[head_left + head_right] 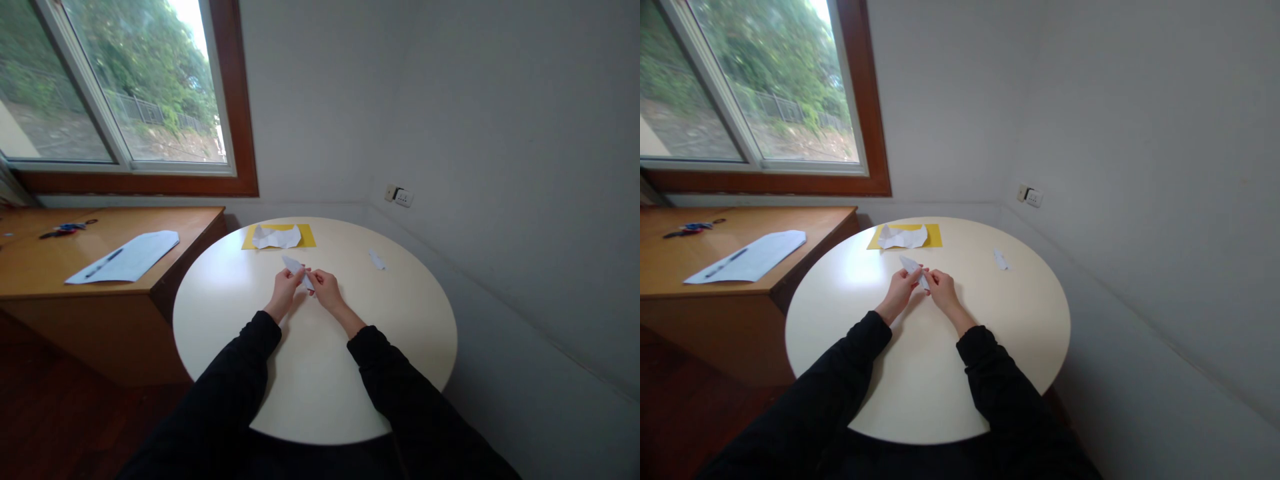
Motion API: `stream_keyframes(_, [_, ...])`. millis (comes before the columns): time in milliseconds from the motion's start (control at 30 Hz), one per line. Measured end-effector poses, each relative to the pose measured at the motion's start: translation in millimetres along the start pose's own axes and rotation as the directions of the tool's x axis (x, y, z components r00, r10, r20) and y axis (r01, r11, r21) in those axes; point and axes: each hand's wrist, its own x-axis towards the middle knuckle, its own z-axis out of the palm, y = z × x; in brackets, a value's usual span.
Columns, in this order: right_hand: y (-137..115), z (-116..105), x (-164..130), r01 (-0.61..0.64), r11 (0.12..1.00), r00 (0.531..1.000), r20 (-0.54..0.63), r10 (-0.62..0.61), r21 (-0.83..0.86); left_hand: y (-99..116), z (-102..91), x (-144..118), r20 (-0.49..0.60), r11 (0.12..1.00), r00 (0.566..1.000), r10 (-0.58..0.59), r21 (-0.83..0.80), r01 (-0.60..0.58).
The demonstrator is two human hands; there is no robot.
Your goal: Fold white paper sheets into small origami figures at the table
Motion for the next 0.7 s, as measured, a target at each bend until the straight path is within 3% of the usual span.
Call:
stream_keyframes(233, [10,2,3,-0.091,0.992,0.994,0.075,0.085,0.084,-1,-7.0,6,0.023,0.998,0.999,-0.033,0.052,0.032])
stream_keyframes(367, [4,1,1,-0.19,0.961,0.966,0.213,0.146,0.2,3,-9.1,6,0.054,0.995,0.998,-0.013,0.098,0.008])
stream_keyframes(700, [-2,-3,0,-0.296,0.933,0.925,0.306,0.227,0.203,7,-11.8,4,0.273,0.986,0.961,-0.049,0.166,0.004])
